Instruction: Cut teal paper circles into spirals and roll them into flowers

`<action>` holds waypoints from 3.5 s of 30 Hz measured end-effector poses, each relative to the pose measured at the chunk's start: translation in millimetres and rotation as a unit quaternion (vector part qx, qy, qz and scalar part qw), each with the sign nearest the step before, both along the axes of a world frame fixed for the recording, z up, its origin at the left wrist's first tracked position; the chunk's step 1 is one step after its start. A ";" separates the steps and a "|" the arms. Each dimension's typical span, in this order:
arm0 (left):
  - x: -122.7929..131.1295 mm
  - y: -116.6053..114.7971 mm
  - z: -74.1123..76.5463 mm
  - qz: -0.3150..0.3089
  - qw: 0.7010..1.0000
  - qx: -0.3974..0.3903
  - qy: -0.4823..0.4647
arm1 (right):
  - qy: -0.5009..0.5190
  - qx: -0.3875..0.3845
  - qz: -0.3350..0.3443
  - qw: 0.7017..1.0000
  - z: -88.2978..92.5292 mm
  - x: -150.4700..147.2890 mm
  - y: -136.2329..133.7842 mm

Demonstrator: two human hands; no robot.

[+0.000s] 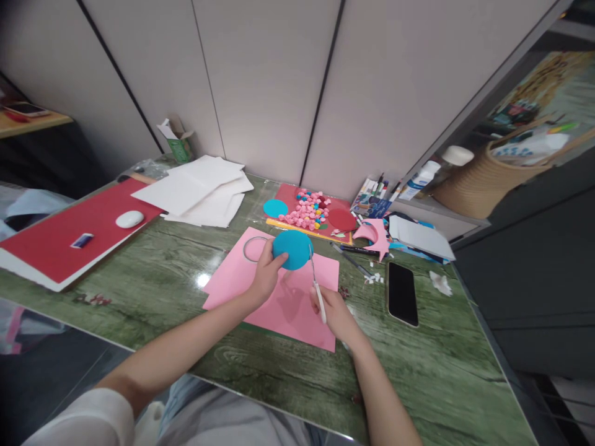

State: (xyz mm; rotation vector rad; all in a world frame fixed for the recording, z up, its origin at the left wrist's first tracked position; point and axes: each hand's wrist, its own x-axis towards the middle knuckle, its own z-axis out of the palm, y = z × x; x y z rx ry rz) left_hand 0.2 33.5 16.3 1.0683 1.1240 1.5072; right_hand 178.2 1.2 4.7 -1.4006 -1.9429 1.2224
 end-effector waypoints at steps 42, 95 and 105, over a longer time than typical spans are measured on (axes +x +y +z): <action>-1.2 0.2 2.0 0.009 1.000 0.001 -0.019 | -0.008 -0.004 0.014 1.000 2.8 -0.5 -0.5; -1.1 1.4 -1.7 0.002 1.000 -0.009 0.012 | 0.002 -0.016 0.011 1.000 1.5 -2.0 -0.4; -1.7 3.6 -6.8 -0.015 1.000 -0.007 0.025 | -0.001 -0.023 0.006 1.000 3.2 -1.5 0.1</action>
